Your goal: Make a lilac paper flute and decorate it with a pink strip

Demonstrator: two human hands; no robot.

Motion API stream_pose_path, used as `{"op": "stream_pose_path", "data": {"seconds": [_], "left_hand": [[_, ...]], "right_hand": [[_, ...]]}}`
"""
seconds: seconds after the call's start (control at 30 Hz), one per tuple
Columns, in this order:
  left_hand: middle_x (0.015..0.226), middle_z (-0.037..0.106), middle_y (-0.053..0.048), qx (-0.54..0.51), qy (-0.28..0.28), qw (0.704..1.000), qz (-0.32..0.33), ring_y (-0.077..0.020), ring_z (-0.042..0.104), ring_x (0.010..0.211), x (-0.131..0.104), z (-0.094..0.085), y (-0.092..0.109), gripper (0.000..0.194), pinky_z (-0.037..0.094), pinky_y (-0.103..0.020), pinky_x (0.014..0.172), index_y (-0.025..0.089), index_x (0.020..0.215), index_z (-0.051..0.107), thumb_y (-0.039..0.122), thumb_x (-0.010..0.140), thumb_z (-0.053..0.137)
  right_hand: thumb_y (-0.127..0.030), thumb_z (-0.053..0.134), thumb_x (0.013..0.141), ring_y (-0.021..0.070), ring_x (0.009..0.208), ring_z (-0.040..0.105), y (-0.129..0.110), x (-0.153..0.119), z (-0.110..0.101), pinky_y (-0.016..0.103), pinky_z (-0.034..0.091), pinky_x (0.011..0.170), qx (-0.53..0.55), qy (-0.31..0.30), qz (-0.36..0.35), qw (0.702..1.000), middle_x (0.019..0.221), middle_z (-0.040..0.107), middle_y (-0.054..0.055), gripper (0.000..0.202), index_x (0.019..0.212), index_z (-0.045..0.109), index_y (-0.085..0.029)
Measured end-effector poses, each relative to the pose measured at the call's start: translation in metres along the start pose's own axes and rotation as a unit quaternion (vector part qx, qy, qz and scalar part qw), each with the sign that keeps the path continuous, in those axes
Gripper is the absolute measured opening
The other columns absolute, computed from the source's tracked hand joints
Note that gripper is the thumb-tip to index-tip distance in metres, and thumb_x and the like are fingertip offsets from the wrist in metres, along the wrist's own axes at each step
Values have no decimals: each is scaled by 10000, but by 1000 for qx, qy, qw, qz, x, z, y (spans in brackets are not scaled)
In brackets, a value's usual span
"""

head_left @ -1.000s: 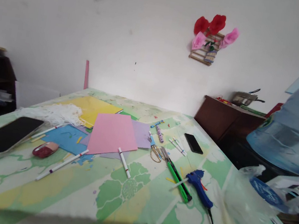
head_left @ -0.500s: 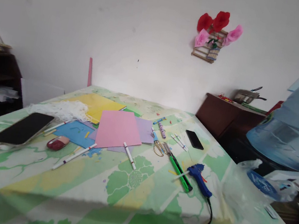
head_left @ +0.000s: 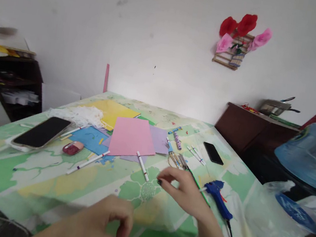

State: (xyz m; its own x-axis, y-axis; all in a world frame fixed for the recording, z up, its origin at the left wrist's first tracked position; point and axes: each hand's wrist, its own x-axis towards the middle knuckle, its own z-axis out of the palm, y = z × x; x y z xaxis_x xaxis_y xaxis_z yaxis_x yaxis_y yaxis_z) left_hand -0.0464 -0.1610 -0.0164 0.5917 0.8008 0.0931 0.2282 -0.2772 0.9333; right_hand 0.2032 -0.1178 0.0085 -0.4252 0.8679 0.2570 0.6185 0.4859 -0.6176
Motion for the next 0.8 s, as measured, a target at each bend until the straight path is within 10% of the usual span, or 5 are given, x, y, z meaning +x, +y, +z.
{"op": "stream_pose_path", "data": {"seconds": [0.1, 0.27, 0.43, 0.8], "left_hand": [[548, 590, 37, 24, 5, 999, -33, -113, 535, 565, 36, -5, -8, 223, 415, -219, 539, 169, 518, 583, 162, 527, 806], [692, 663, -5, 72, 175, 982, 25, -138, 595, 686, 92, -46, -40, 60, 455, -247, 672, 164, 687, 637, 207, 705, 599], [765, 677, -20, 242, 268, 931, 55, -154, 612, 739, 127, -75, -67, 99, 452, -271, 733, 181, 755, 609, 237, 761, 527], [665, 596, -9, 262, 277, 923, 58, -142, 529, 636, 138, -60, -96, 98, 398, -266, 640, 180, 726, 513, 222, 813, 494]], "right_hand": [[-135, 548, 793, 129, 725, 592, 9, 50, 40, 242, 418, 670, -84, 4, 70, 994, 811, 670, 28, 97, 840, 623, -175], [-192, 575, 769, 207, 806, 587, 31, 84, 85, 297, 381, 669, -139, 12, 110, 984, 930, 634, 124, 122, 878, 584, -140], [-151, 518, 768, 207, 748, 578, 43, 75, 86, 287, 334, 620, -171, 32, 139, 975, 868, 628, 114, 65, 818, 559, -158], [-198, 486, 836, 174, 635, 565, 67, 75, 79, 243, 313, 580, -146, 92, 156, 973, 671, 625, 25, 209, 1037, 533, -167]]}}
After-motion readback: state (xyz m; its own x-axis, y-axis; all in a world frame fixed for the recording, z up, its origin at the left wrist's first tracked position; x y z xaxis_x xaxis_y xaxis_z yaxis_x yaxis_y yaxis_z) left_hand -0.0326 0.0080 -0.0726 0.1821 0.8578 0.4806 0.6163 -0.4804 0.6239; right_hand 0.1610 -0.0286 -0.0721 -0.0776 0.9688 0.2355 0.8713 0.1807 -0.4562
